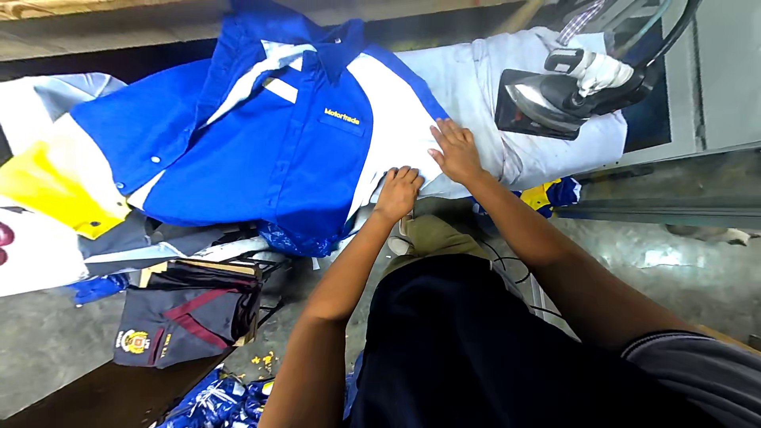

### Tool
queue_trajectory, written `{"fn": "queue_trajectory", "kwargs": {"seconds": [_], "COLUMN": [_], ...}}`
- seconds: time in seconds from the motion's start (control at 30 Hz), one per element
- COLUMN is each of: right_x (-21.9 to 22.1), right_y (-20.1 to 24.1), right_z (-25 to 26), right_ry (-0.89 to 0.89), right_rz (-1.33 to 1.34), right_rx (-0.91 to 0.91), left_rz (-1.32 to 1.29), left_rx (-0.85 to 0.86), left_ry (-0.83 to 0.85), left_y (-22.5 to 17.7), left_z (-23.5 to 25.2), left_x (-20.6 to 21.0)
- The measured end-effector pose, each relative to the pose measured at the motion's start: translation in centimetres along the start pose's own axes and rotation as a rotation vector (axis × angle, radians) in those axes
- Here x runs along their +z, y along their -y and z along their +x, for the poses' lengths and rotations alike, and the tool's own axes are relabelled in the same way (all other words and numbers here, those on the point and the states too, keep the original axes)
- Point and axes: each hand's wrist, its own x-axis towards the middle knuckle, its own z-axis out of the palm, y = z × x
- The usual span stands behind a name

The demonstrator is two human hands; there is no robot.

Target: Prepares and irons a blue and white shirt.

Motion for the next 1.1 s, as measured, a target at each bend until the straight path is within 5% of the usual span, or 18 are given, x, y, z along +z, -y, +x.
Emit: {"fn": "queue_trajectory", "kwargs": {"seconds": [0.2, 0.37, 0.53, 0.67, 0.93, 1.1], "right_x": [0.8, -4.5, -2.8, 1.0, 0.8, -2.5], "right_y": [-2.2, 0.9, 1.4, -1.6, -1.8, 0.1], "right_z": [-0.1, 3.3, 9.7, 12.9, 12.6, 6.9], "right_ry": [0.116, 0.287, 0.006, 0.063, 0.048, 0.087], "right_rz": [-0.057, 0.009, 0.075, -0.016, -0.023, 0.061], "right_rx": [0.123, 0.184, -0.13, -0.198, -0.173, -0.131], "left_rz": [0.023, 0.02, -0.027, -0.063, -0.056, -0.139], "left_rx": [0.01, -0.116, -0.265, -0.256, -0.301, -0.332], "left_ry": [-0.062, 0.052, 0.124, 0.076, -0.122, -0.255], "left_y": [-0.1, -1.7, -3.1, -3.1, -4.1, -3.8], "left_z": [-0.4, 1.6, 3.5, 2.0, 0.3, 2.6], "left_x": [0.4, -1.6, -2.2, -0.8, 0.5, -2.2]}}
